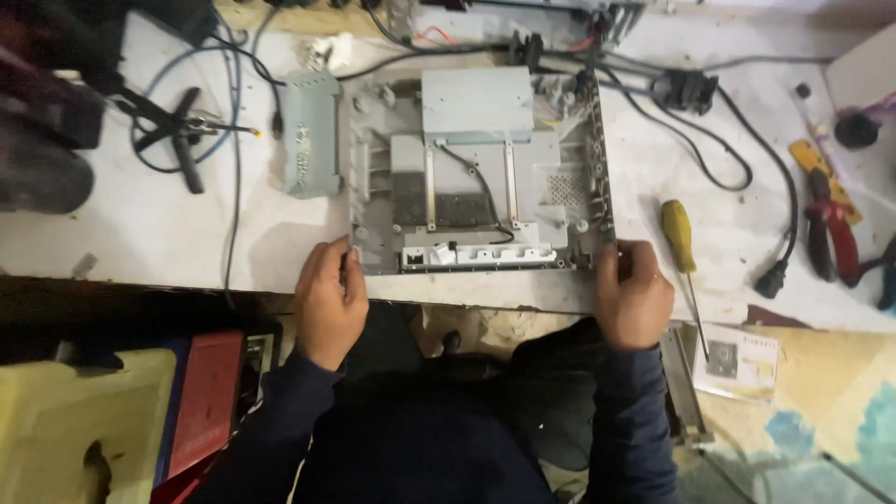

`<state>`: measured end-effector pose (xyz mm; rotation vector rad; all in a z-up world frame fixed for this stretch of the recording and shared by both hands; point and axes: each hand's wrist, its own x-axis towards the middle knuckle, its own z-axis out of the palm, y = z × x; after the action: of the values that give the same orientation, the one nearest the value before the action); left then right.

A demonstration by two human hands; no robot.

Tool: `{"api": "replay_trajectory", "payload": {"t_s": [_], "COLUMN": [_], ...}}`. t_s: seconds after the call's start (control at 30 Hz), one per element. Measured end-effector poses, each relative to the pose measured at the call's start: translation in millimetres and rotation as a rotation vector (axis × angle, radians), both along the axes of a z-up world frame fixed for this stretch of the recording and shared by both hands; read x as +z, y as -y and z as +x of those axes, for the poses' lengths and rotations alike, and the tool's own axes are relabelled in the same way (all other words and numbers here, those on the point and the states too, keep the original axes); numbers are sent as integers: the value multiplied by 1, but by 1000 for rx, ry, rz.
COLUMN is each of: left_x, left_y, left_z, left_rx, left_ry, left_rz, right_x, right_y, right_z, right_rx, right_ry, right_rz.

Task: Disassembling and reassembling internal components of a printer, specifically focusing on securing the roller assembly and connecting circuit boards.

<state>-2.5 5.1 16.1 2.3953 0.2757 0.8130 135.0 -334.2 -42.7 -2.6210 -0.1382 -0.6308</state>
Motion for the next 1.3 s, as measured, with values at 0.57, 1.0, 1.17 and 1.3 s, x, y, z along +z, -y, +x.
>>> {"api": "replay_trajectory", "payload": {"t_s": [0.57, 1.0, 1.17, 1.3], "left_x": [159, 134, 146, 143], "left_y": [-73, -113, -110, -109], "left_z": [135, 329, 326, 333], "left_rx": [-229, -181, -202, -202], "left_ry": [-177, -720, -825, -851], "left_rz": [-424, -1081, -1088, -1100], "right_x": [177, 177, 182, 195], "right_y": [0, -55, -74, -89], "right_z": [91, 320, 325, 310], "right_rx": [136, 12, 10, 18], "right_ry": [-218, -860, -1072, -1009], "right_rz": [584, 972, 789, 794]}}
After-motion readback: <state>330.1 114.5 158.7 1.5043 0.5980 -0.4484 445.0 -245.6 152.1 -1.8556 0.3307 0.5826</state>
